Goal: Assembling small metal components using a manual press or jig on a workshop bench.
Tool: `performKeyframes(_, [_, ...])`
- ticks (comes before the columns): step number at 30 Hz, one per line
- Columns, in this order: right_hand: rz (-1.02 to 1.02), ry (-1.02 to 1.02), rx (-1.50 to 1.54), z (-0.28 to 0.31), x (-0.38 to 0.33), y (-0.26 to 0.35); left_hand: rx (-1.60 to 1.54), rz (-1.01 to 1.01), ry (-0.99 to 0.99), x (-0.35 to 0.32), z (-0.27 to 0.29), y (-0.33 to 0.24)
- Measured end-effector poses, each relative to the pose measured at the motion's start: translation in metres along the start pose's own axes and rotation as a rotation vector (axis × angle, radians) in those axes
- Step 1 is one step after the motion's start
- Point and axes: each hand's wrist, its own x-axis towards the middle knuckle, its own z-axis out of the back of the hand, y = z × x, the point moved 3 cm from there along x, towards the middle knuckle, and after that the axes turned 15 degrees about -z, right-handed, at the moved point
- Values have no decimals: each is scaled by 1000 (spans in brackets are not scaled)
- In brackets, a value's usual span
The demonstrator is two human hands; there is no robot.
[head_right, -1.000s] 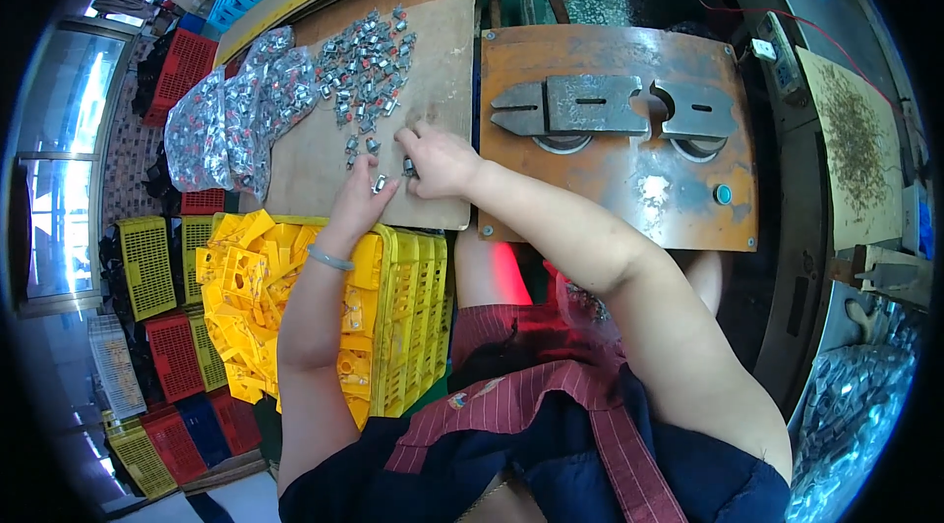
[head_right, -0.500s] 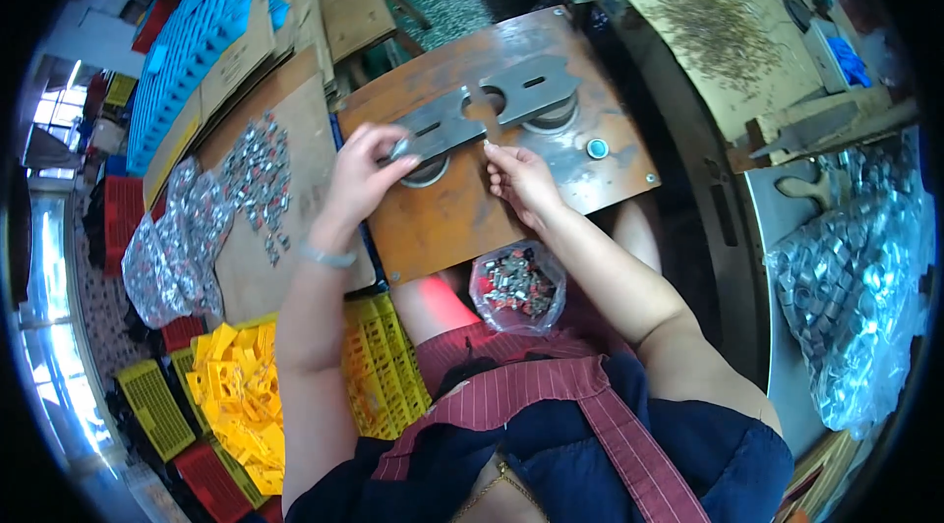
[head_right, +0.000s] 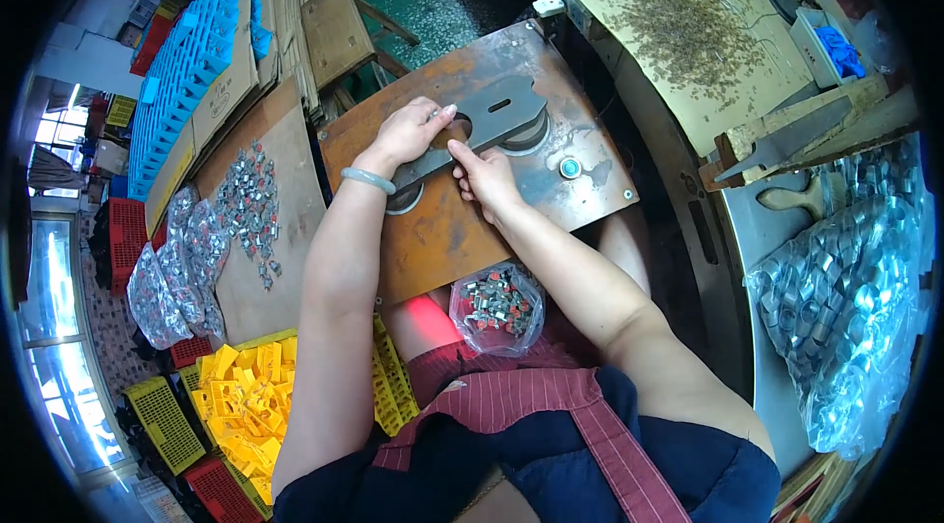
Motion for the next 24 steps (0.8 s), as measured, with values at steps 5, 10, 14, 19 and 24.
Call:
performKeyframes(5, [-72,78,122,-11,-7,-29,470,-238,-317,-37,4,-17])
performKeyframes(10, [-278,596,184,26,-73,-65,194,-489,-458,-121,-17,-82])
performKeyframes(14, [-302,734,-277,19,-98,-54,84,-360,-275,-213,-27,-86])
performKeyframes(19, [9,634,-1092,-58,-105,-55,220,213,-566,-334,61,37])
performKeyframes(24, [821,589,-1382,-237,-33,-112,150,819,-580,-420,83,131])
